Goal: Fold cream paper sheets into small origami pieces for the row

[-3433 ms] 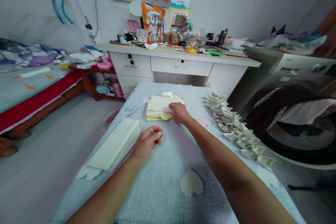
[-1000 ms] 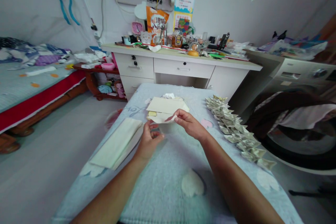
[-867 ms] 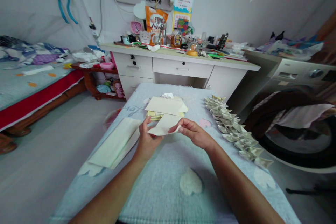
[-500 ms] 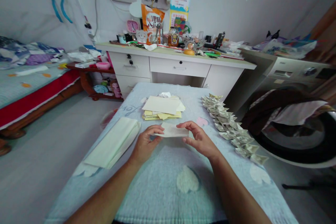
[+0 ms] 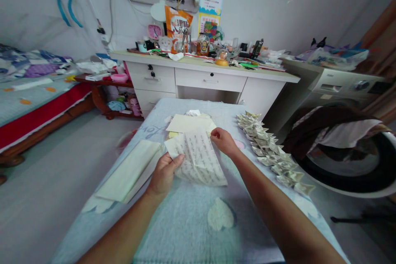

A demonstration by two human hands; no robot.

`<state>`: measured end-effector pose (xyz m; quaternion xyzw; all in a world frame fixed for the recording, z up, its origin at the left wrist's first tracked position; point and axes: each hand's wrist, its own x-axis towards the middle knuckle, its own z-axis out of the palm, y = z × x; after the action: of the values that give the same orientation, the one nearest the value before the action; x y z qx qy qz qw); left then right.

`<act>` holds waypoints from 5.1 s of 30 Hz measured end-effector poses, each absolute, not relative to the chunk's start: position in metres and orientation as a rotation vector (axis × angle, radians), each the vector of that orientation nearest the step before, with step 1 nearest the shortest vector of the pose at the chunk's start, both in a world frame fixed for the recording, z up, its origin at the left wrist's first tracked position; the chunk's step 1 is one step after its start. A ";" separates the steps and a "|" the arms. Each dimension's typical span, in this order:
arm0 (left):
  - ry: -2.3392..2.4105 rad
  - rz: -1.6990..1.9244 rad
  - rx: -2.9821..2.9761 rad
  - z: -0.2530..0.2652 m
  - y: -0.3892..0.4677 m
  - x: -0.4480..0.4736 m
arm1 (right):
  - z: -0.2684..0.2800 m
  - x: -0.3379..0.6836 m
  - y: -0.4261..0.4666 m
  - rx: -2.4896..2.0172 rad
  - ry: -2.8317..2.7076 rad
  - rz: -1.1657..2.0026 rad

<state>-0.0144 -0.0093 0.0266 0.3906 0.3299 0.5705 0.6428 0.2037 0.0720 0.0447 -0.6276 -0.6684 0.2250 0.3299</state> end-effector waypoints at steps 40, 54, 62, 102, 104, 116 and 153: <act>1.539 0.777 1.816 0.019 -0.007 -0.021 | 0.037 0.161 0.111 -1.562 -2.080 0.049; 1.467 0.748 1.828 0.025 -0.006 -0.026 | 0.033 0.127 0.121 -1.406 -2.467 -0.018; 1.390 0.866 1.853 0.020 -0.004 -0.028 | 0.037 0.126 0.119 -1.336 -2.503 -0.054; 1.093 0.776 1.969 0.023 -0.004 -0.037 | 0.018 0.224 -0.045 -1.046 -2.325 0.545; 0.983 0.653 2.051 0.028 -0.008 -0.038 | 0.016 0.225 -0.044 -1.037 -2.246 0.595; 0.945 0.655 1.959 0.022 -0.015 -0.021 | 0.018 0.225 -0.044 -1.189 -1.978 0.741; 0.826 0.430 2.668 -0.003 -0.024 0.002 | 0.012 0.224 -0.049 -1.538 -2.198 0.172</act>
<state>0.0025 -0.0239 -0.0028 0.9325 0.2885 0.1501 0.1571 0.2238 -0.0485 0.0124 -0.5575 -0.7968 0.0624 0.2247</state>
